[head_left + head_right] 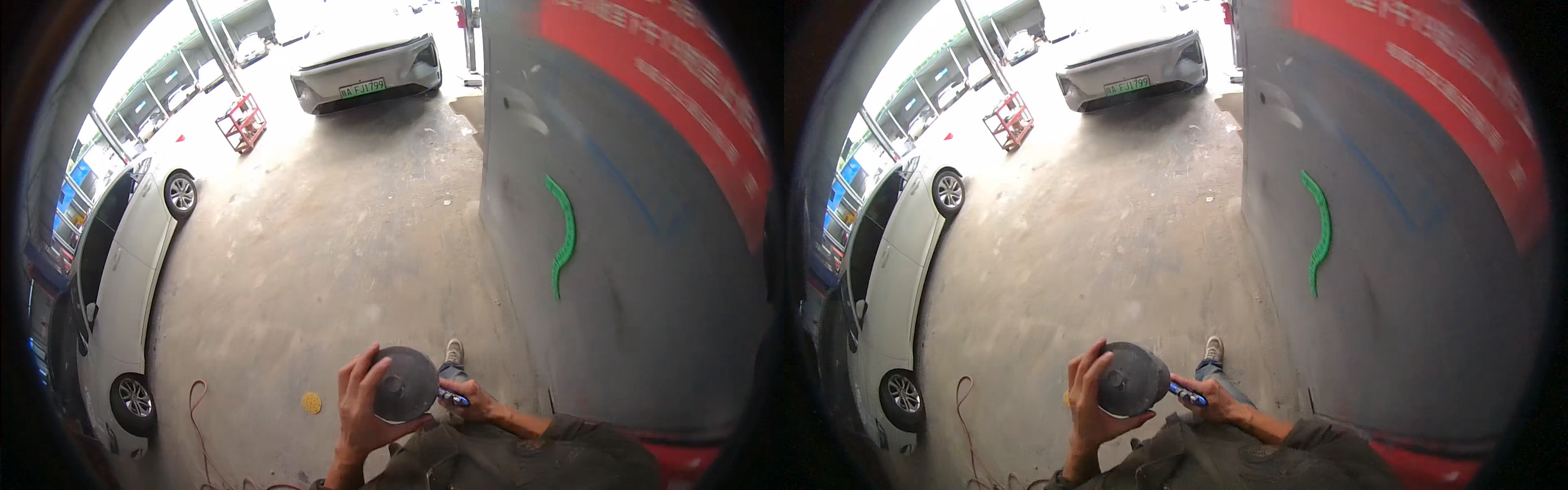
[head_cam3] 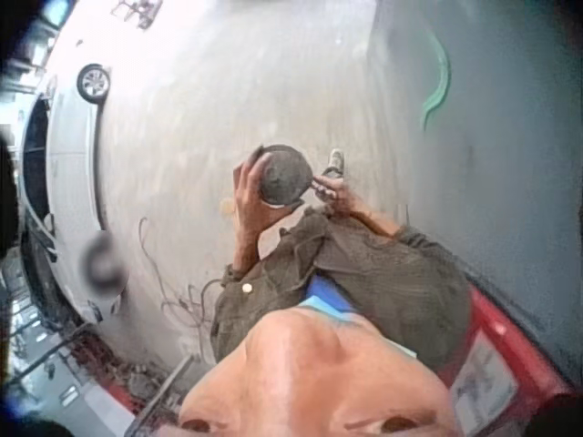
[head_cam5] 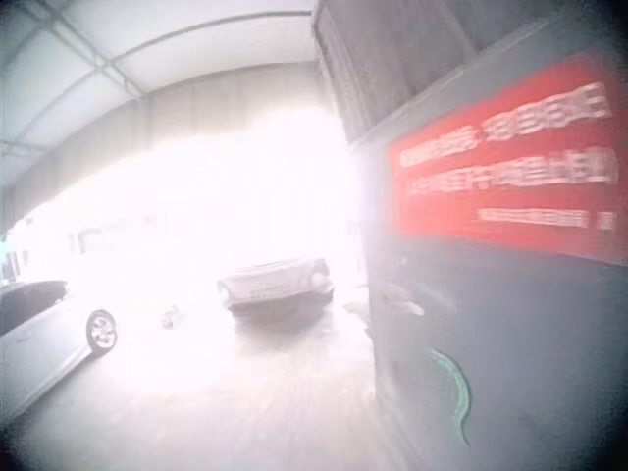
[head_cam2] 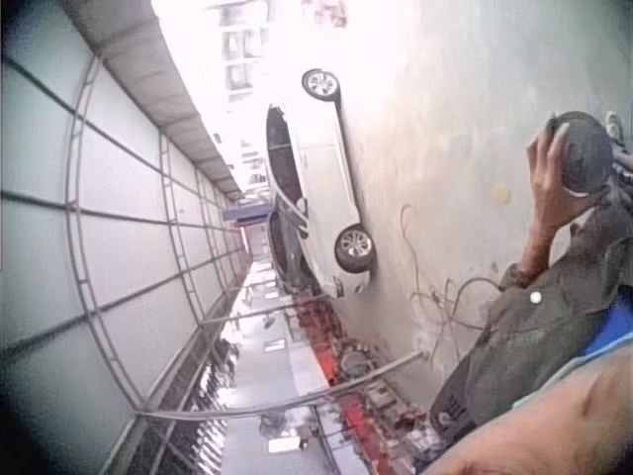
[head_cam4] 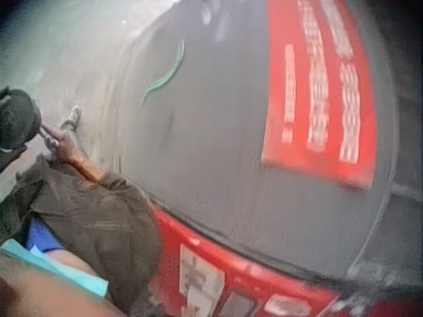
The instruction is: The person stirs black paint in a small container with a metal tool, walks to a workbench, adds a clear liquid from a bottle, and continues mixing. The person then pours the mixture into a spray gun cup, attaches the cup to a spray gun, and walks into a paint booth.
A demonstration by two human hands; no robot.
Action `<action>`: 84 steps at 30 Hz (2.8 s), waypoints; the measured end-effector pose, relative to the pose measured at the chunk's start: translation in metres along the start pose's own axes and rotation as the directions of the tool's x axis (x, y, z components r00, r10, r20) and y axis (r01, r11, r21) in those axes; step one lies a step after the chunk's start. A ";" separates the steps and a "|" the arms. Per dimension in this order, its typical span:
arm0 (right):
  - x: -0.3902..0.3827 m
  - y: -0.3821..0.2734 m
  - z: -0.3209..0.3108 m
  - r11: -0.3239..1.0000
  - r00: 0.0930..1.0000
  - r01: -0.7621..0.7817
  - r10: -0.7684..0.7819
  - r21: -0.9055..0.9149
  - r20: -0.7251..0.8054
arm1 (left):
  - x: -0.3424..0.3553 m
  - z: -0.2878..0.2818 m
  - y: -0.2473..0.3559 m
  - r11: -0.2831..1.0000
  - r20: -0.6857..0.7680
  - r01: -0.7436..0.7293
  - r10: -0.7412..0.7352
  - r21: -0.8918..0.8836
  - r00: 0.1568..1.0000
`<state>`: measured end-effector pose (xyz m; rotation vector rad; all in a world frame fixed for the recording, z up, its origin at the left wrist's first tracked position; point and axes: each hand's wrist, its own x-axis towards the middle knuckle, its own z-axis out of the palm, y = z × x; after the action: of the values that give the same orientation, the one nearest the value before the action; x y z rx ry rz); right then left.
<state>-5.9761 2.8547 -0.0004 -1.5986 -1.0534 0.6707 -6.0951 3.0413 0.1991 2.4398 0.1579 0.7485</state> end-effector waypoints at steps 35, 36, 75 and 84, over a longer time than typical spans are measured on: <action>1.172 0.314 -0.771 0.863 0.792 0.131 -0.387 -0.488 -0.472 | 1.217 0.522 -0.666 0.940 0.441 -0.032 0.189 -0.339 0.877; 1.203 0.320 -0.798 0.813 0.824 0.151 -0.419 -0.563 -0.383 | 1.250 0.538 -0.671 0.939 0.337 -0.034 0.157 -0.343 0.928; 1.676 0.569 -1.698 0.970 -0.128 -0.221 0.077 0.104 -0.989 | 2.311 1.220 -0.844 0.787 0.441 0.138 0.183 -0.602 0.879; 1.650 0.599 -1.759 0.863 -0.750 -0.489 -0.340 0.129 -0.567 | 2.429 1.459 -0.761 0.771 0.724 0.260 0.344 -0.581 0.598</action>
<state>-3.5718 3.4780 0.0762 -1.5976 1.0200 -1.4649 -3.2270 3.6056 -0.0524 1.8482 -0.4654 -0.3518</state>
